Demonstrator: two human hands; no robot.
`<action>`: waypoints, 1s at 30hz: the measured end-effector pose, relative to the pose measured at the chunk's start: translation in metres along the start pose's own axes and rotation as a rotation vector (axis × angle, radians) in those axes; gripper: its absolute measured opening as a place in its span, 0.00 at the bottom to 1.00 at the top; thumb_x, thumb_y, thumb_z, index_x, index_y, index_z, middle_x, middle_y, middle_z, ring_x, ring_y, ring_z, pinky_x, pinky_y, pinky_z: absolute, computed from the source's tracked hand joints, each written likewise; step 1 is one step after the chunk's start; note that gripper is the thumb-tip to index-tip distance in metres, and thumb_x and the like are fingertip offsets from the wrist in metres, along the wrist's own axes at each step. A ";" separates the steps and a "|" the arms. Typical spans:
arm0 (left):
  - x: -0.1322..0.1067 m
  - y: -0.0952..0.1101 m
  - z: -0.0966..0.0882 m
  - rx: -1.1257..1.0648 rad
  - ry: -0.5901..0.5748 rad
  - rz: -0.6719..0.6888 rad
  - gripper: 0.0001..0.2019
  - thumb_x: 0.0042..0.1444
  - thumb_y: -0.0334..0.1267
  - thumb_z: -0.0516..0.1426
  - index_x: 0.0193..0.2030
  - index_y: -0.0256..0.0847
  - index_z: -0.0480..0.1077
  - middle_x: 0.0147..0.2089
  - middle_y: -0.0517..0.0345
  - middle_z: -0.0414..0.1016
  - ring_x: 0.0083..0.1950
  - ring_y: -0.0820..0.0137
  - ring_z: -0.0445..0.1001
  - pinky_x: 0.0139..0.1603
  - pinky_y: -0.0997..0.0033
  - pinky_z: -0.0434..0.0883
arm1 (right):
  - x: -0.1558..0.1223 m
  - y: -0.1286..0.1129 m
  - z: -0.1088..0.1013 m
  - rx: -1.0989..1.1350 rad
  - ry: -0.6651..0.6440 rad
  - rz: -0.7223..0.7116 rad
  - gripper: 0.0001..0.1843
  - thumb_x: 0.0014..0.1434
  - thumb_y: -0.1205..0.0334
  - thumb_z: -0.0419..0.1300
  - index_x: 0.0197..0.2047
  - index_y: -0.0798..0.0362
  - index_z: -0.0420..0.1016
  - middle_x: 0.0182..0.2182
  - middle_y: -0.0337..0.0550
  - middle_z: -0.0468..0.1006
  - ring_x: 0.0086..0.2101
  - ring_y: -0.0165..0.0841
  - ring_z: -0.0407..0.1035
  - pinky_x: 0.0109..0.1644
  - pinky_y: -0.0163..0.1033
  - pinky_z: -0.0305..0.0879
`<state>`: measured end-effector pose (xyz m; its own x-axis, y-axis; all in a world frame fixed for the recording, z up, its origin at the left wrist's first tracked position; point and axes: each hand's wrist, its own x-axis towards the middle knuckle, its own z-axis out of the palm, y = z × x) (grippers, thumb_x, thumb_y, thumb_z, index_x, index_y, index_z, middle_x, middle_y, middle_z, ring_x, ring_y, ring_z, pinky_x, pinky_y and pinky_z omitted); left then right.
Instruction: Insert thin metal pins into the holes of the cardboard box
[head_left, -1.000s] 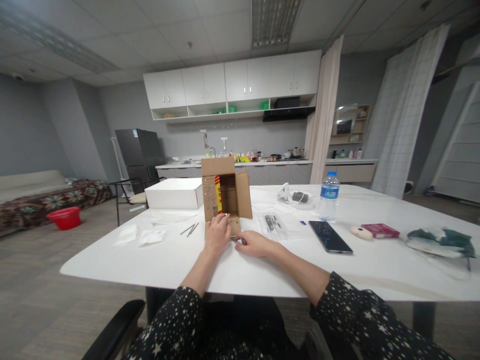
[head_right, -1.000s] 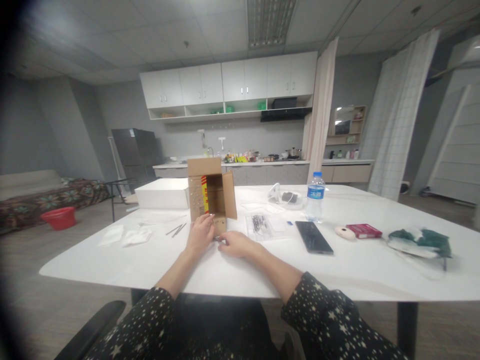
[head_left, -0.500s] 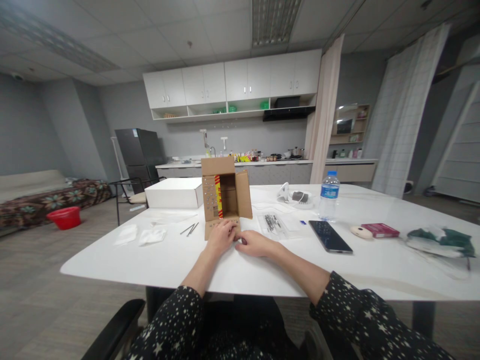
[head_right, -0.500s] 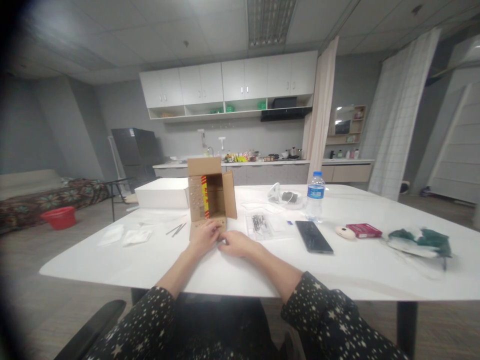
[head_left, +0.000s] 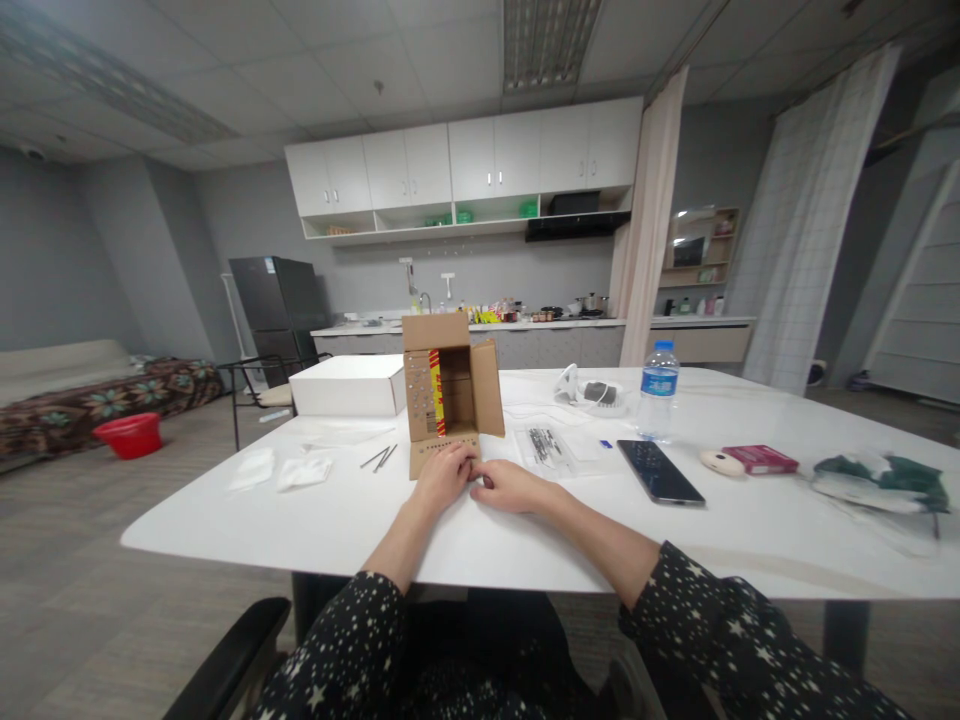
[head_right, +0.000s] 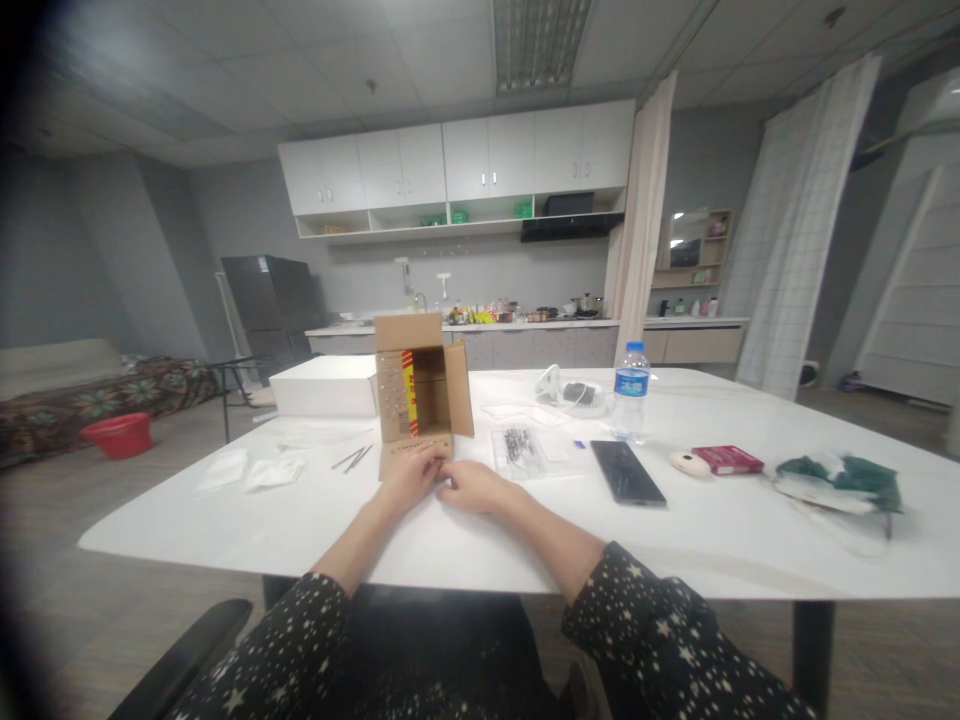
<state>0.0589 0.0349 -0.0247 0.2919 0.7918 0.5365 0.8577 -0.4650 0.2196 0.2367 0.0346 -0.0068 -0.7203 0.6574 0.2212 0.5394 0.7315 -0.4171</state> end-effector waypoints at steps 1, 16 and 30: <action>0.000 0.000 0.000 -0.003 -0.001 0.000 0.13 0.59 0.29 0.49 0.43 0.43 0.73 0.45 0.53 0.75 0.44 0.67 0.74 0.47 0.67 0.68 | 0.000 0.000 0.000 0.001 0.002 -0.001 0.13 0.55 0.64 0.56 0.43 0.55 0.76 0.26 0.40 0.73 0.28 0.30 0.63 0.33 0.34 0.53; 0.001 -0.003 0.002 -0.021 0.001 0.013 0.13 0.56 0.27 0.50 0.41 0.43 0.74 0.42 0.55 0.77 0.44 0.67 0.74 0.46 0.67 0.68 | -0.001 -0.004 -0.003 0.009 0.003 0.005 0.13 0.55 0.64 0.56 0.43 0.55 0.76 0.27 0.40 0.74 0.28 0.31 0.64 0.33 0.34 0.54; 0.001 -0.001 0.000 -0.038 0.002 0.012 0.11 0.54 0.26 0.51 0.38 0.42 0.73 0.40 0.56 0.77 0.41 0.67 0.74 0.44 0.68 0.68 | 0.000 -0.002 -0.001 0.003 0.008 0.002 0.14 0.55 0.64 0.56 0.44 0.56 0.76 0.29 0.42 0.76 0.29 0.32 0.65 0.34 0.34 0.55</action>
<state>0.0583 0.0358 -0.0247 0.3011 0.7856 0.5405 0.8374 -0.4889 0.2442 0.2362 0.0331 -0.0054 -0.7157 0.6604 0.2274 0.5397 0.7295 -0.4201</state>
